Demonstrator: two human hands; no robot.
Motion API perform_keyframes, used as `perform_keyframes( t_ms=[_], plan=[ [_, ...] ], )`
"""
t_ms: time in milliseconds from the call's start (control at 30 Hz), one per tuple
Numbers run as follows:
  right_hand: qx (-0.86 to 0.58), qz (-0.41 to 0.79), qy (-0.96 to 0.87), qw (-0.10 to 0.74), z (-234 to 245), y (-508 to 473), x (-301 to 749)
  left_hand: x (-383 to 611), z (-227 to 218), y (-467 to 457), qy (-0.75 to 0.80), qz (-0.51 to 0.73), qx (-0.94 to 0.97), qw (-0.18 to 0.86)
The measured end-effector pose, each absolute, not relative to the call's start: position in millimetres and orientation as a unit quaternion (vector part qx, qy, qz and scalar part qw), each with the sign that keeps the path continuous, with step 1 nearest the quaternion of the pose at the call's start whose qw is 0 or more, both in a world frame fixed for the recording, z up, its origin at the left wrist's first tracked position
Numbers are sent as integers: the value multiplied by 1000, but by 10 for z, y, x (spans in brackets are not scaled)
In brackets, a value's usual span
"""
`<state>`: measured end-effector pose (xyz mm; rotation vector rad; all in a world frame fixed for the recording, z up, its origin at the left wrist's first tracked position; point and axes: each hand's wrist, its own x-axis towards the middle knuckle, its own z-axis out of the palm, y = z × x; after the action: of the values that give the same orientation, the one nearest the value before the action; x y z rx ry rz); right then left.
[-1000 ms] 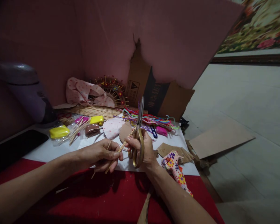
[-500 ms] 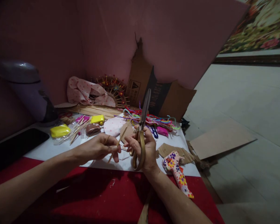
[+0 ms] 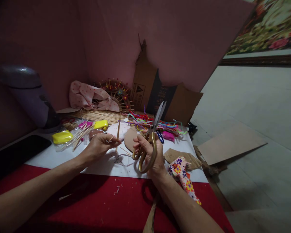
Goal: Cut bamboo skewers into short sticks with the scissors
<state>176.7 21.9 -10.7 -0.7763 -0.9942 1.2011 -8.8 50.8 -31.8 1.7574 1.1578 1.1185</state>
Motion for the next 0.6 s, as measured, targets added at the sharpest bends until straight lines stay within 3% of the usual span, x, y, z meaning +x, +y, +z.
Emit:
perform_keyframes(
  t_ms=[400,600],
  plan=[
    [-338,555,-416,636,-88,206,1747,-107,-352,497,494,381,733,270],
    [-339,555,-421,633,-104,209,1753,-97,-357,508,489,377,740,269]
  ],
)
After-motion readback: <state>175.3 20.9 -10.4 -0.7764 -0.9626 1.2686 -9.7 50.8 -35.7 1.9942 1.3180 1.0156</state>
